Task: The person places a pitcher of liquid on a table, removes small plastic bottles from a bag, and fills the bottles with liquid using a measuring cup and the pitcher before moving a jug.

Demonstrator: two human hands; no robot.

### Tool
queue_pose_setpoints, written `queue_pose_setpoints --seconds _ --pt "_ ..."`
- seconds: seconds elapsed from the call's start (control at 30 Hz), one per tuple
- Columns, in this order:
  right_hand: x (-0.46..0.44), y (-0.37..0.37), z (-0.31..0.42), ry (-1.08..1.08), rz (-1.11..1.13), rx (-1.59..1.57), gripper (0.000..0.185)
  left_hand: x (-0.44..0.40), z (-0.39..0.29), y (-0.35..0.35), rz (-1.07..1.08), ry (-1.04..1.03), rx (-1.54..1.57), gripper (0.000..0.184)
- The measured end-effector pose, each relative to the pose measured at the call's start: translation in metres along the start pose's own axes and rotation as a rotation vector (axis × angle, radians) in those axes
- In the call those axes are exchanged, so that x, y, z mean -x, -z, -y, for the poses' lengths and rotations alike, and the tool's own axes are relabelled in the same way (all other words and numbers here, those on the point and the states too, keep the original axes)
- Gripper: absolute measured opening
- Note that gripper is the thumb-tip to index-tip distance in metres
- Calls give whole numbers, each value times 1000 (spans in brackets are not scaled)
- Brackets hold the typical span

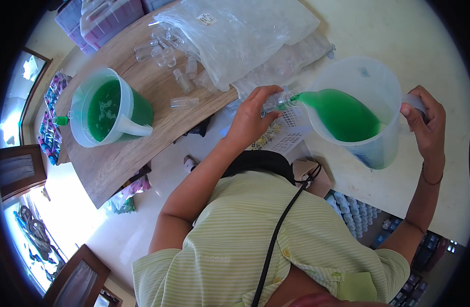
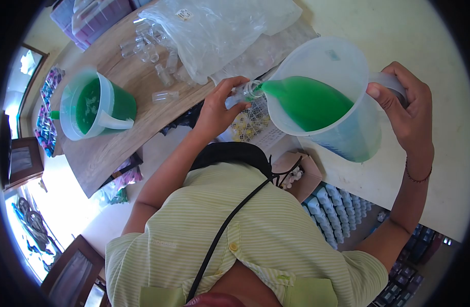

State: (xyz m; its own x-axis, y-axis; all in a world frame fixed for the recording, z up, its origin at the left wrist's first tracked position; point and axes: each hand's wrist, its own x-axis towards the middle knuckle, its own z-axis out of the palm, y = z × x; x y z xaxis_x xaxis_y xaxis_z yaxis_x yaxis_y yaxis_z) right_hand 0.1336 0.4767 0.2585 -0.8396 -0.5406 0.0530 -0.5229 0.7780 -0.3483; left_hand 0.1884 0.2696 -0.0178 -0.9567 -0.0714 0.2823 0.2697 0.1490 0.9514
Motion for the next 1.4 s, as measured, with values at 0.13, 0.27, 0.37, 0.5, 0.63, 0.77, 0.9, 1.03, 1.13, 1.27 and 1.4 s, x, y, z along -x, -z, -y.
queue_pose_setpoints --seconds 0.13,0.27,0.37,0.5,0.63,0.77,0.9,1.03,1.13,1.27,1.4 --pt "1 2 0 -6 -6 -3 34 0 -1 -1 -2 -7 14 47" --pt "1 3 1 -14 -2 -5 34 2 0 -2 -6 -9 22 47" --pt "2 3 1 -15 -6 -16 32 2 0 -2 -3 -5 27 47" --pt "3 5 1 -15 -19 3 32 1 -2 -3 0 -1 34 47" --pt "6 7 -1 -28 -44 -2 32 -1 -4 -4 -21 -44 56 47" --pt "9 10 -2 -36 -56 10 32 -4 -6 -6 -16 -49 62 47" --pt "11 12 -5 -45 -60 5 33 -7 -8 -10 -7 -55 72 46" --pt "13 13 -6 -50 -71 4 33 -9 -9 -12 4 -67 77 47" --pt "15 16 -9 -60 -69 6 34 -10 -9 -16 14 -69 82 47" --pt "18 18 -11 -64 -88 6 35 -13 -10 -18 51 -41 40 47" --pt "19 21 -12 -65 -115 28 36 -15 -13 -22 64 -42 37 48"
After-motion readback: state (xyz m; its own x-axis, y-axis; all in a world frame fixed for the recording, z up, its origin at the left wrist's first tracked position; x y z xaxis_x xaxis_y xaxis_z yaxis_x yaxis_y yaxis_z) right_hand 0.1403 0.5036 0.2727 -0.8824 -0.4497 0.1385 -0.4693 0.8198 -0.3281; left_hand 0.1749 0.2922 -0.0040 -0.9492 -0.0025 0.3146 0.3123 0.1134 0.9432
